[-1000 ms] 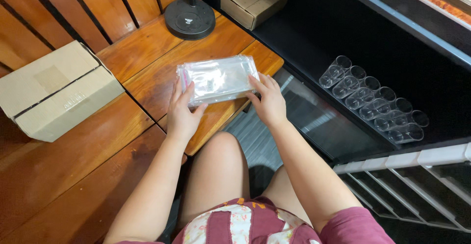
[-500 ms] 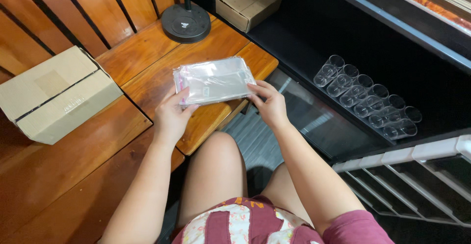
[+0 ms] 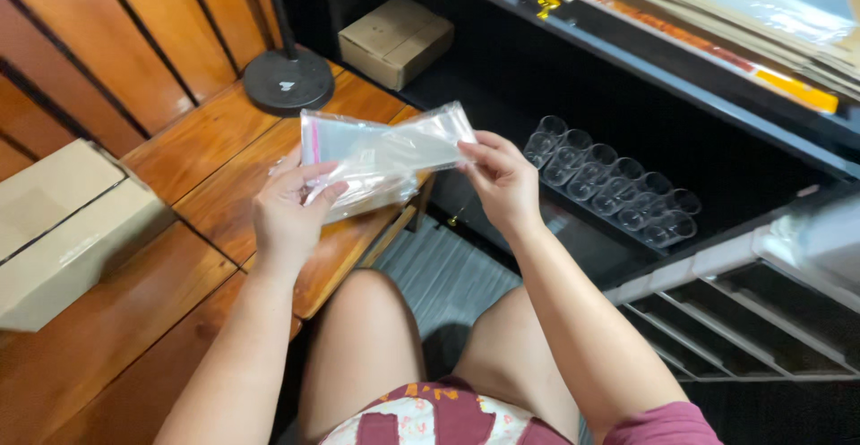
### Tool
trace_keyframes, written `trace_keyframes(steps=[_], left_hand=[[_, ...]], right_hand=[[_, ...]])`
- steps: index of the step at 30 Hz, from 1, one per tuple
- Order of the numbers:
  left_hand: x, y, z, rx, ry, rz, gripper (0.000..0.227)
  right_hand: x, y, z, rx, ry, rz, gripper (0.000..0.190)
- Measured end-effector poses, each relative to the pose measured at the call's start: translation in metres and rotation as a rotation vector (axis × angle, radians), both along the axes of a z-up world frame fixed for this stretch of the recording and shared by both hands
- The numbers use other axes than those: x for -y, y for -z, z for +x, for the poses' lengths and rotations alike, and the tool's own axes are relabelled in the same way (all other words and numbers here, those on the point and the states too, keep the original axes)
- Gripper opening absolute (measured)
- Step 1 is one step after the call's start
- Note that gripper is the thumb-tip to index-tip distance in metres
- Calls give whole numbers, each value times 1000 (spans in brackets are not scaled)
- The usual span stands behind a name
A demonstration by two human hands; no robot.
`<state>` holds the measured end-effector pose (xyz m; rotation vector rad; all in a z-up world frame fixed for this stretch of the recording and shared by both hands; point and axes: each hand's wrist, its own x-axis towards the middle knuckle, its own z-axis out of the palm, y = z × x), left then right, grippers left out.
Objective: The person sits on the floor and repeatedly picks up stacks of clear plastic pouches from a wooden bench, then places them onto a shelf above a cabinet containing plastic cups. The person handles the pouches by hand, stacking them neatly on the shelf.
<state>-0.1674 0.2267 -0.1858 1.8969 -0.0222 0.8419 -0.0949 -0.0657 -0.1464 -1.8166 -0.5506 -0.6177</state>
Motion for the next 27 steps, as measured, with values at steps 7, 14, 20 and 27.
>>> trace_keyframes(steps=[7,14,20,27], left_hand=[[49,-93,33,266,69,101,31],[114,-187,74,527,261,177,33],[170,-227,139,568,274,202,34],[235,-261,197,572,282,233,33]], right_hand=[[53,-93,-4,331,149,-132,30],[123,-161,2,509,231,-248,31],[185,-199,14,557,389,-331,27],[239,-221,30,600,558,-445,27]])
